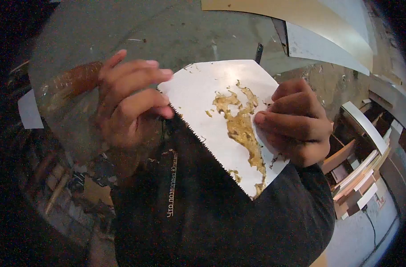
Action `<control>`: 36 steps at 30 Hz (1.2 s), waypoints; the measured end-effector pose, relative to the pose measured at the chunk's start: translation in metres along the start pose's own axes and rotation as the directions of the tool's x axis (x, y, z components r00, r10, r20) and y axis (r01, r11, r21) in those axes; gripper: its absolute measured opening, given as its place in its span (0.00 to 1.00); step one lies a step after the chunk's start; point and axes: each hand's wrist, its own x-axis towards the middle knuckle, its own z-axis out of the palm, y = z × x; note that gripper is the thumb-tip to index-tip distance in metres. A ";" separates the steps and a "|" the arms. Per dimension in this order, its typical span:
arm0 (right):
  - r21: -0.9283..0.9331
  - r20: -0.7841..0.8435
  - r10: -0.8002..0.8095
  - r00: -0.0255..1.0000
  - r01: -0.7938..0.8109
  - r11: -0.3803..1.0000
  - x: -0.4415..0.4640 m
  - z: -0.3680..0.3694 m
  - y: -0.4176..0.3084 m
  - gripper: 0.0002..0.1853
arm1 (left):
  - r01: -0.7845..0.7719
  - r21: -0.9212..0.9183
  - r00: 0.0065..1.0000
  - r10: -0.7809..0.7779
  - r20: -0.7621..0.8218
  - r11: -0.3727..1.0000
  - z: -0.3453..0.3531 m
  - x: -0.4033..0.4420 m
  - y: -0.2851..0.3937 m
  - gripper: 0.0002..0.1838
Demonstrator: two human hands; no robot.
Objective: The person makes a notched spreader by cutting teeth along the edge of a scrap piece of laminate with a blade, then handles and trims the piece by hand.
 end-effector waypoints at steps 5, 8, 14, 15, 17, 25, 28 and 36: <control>0.182 -0.042 0.213 0.976 -0.202 0.962 -0.003 0.007 0.005 0.11 | 0.074 -0.190 0.997 -0.076 -0.002 0.979 0.003 -0.019 -0.010 0.12; 0.343 -0.102 0.573 0.813 -0.512 0.788 -0.022 0.016 0.007 0.14 | 0.204 -0.406 0.975 -0.222 0.002 0.891 0.008 -0.027 -0.015 0.13; 0.694 0.148 0.972 0.185 -0.719 0.031 0.004 0.024 -0.009 0.22 | 0.689 -0.646 0.705 -0.512 0.491 0.329 -0.005 -0.024 -0.007 0.15; 0.683 0.171 0.971 0.165 -0.730 0.003 0.005 0.023 -0.008 0.22 | 0.724 -0.626 0.664 -0.539 0.519 0.289 -0.005 -0.026 -0.007 0.15; 0.650 0.221 0.960 0.169 -0.760 -0.015 0.004 0.023 -0.006 0.22 | 0.701 -0.681 0.642 -0.603 0.474 0.211 -0.003 -0.030 -0.012 0.17; 0.546 0.320 0.896 0.309 -0.833 0.092 0.005 0.028 -0.008 0.16 | 0.629 -0.702 0.708 -0.621 0.338 0.335 0.015 -0.022 -0.005 0.18; 0.456 0.418 0.859 0.295 -0.886 0.082 0.002 0.026 -0.005 0.15 | 0.655 -0.619 0.743 -0.522 0.420 0.434 0.021 0.000 0.012 0.15; 0.469 0.475 0.803 0.359 -0.876 0.114 0.005 0.032 -0.008 0.13 | 0.827 -0.280 0.546 -0.577 0.607 0.488 0.010 -0.008 0.033 0.10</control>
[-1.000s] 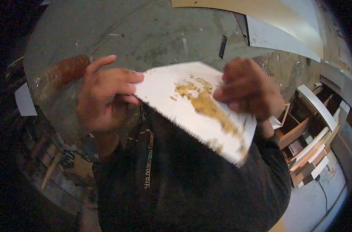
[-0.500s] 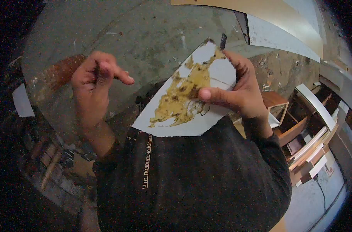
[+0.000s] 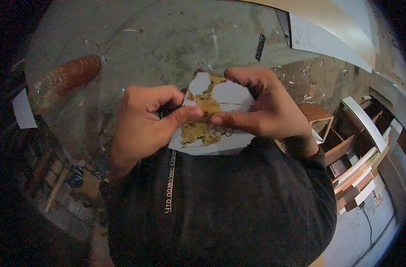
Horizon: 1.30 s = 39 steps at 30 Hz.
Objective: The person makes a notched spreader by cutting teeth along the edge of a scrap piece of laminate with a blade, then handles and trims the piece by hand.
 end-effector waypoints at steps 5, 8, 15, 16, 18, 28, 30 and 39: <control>-0.002 0.065 -0.030 0.997 0.031 1.000 0.009 0.006 0.014 0.12 | -0.026 -0.011 1.000 0.026 -0.008 1.000 -0.002 -0.013 -0.016 0.09; -0.020 0.094 0.002 0.996 -0.001 1.000 0.012 0.006 0.013 0.12 | -0.042 -0.095 0.999 0.042 -0.010 0.995 -0.001 -0.018 -0.025 0.09; -0.058 0.166 0.047 0.985 -0.038 0.998 0.010 0.000 0.010 0.12 | -0.106 -0.170 0.994 0.111 0.018 0.980 -0.002 -0.025 -0.034 0.06; -0.068 0.170 0.034 0.985 -0.023 0.997 0.010 -0.001 0.012 0.11 | -0.104 -0.175 0.994 0.110 0.024 0.979 -0.001 -0.026 -0.035 0.06; -0.063 0.129 0.077 0.989 -0.069 0.996 0.009 0.000 0.012 0.14 | -0.094 -0.169 0.995 0.098 0.015 0.981 -0.001 -0.029 -0.039 0.05; -0.124 0.043 0.011 0.999 -0.006 0.992 0.008 -0.002 0.007 0.15 | -0.035 -0.411 0.991 0.084 0.101 0.911 -0.001 -0.023 -0.042 0.12; -0.106 0.089 0.043 0.995 -0.033 0.994 0.010 -0.004 0.007 0.15 | -0.114 -0.348 0.993 0.110 -0.033 0.930 0.012 -0.022 -0.045 0.11; -0.196 -0.151 -0.136 0.979 0.105 0.975 -0.001 0.012 0.020 0.21 | -0.307 -0.101 0.915 0.265 -0.305 0.946 0.023 -0.008 -0.040 0.08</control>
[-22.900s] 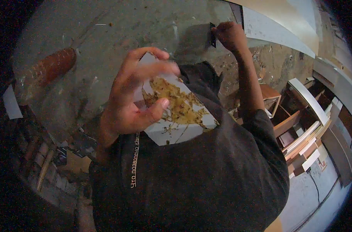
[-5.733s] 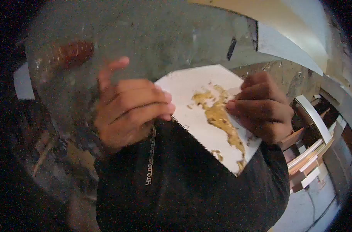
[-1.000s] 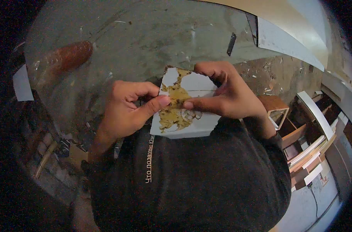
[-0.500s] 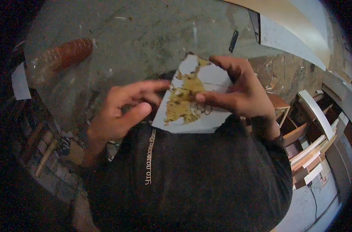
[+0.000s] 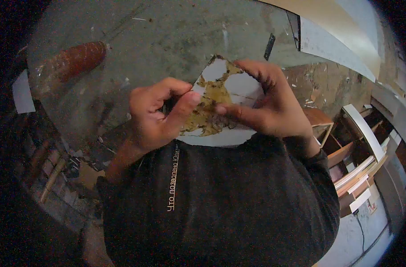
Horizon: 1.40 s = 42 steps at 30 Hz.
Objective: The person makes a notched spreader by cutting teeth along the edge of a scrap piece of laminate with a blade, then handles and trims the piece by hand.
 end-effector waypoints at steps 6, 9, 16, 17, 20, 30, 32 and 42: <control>0.045 0.198 0.092 0.976 -0.103 0.994 0.006 -0.007 -0.014 0.19 | 0.132 0.004 0.986 -0.131 0.100 0.991 -0.003 0.008 0.003 0.17; 0.069 0.259 0.053 0.964 -0.073 0.995 0.011 -0.009 -0.008 0.16 | 0.149 -0.026 0.979 -0.144 0.147 0.988 -0.007 0.008 0.001 0.17; 0.145 0.200 0.070 0.977 -0.100 0.984 0.011 0.003 0.003 0.12 | 0.176 0.106 0.954 -0.196 0.228 0.979 -0.022 -0.006 0.012 0.11; 0.143 0.230 0.078 0.970 -0.113 0.983 0.013 0.004 0.000 0.13 | 0.159 0.129 0.950 -0.187 0.251 0.979 -0.025 -0.007 0.014 0.10; 0.099 0.263 0.034 0.964 -0.062 0.993 0.015 0.003 -0.001 0.13 | 0.173 0.155 0.935 -0.212 0.284 0.973 -0.032 -0.011 0.015 0.08; 0.241 0.154 0.093 0.984 -0.128 0.962 0.005 0.004 -0.007 0.17 | 0.198 0.112 0.960 -0.216 0.180 0.974 -0.032 -0.019 0.016 0.09; 0.079 0.216 0.162 0.963 -0.183 0.980 0.009 -0.006 -0.012 0.23 | 0.223 0.034 0.950 -0.225 0.217 0.974 -0.036 -0.010 0.024 0.10; 0.066 0.210 0.030 0.977 -0.045 0.997 0.007 0.000 0.006 0.17 | 0.272 -0.065 0.956 -0.262 0.129 0.960 -0.021 -0.015 0.010 0.10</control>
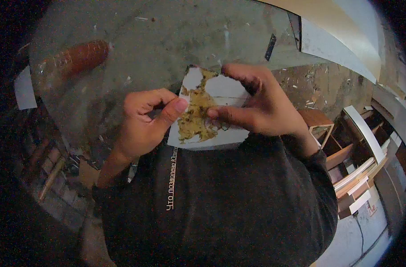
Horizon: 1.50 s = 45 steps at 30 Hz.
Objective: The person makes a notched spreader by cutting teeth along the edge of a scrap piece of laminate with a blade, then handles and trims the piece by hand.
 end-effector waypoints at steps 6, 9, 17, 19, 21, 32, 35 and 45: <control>0.059 -0.051 0.023 0.998 -0.020 0.998 -0.003 -0.002 -0.001 0.19 | 0.025 0.079 0.998 -0.020 -0.063 0.997 -0.001 -0.014 -0.004 0.08; 0.009 -0.086 -0.025 0.996 0.026 1.000 -0.009 -0.002 -0.002 0.23 | -0.092 0.039 0.995 0.093 -0.023 0.995 -0.002 -0.004 0.003 0.09; -0.006 0.028 -0.007 1.000 0.007 1.000 0.000 0.001 -0.006 0.16 | -0.004 0.080 1.000 0.002 0.027 0.997 0.002 0.003 0.005 0.11; 0.028 0.032 0.005 0.999 -0.006 1.000 0.003 0.004 -0.007 0.14 | -0.017 0.051 1.000 0.017 -0.003 0.999 0.003 -0.003 -0.001 0.11; 0.031 0.052 -0.008 0.999 0.006 0.999 0.005 0.005 -0.006 0.13 | -0.064 0.063 0.997 0.066 -0.029 0.996 0.002 -0.009 -0.006 0.10; -0.036 0.169 -0.047 0.985 0.054 0.998 0.016 0.005 -0.001 0.12 | -0.334 0.711 0.907 0.416 0.065 0.618 -0.004 -0.022 0.007 0.08; -0.027 0.113 -0.018 0.993 0.021 0.999 0.014 0.001 -0.004 0.13 | -0.396 0.843 0.842 0.511 0.176 0.363 -0.008 -0.021 0.007 0.08; 0.083 0.031 -0.017 0.999 0.014 0.996 0.006 -0.007 -0.008 0.12 | -0.601 0.692 0.721 0.645 0.254 0.399 -0.014 -0.006 0.026 0.08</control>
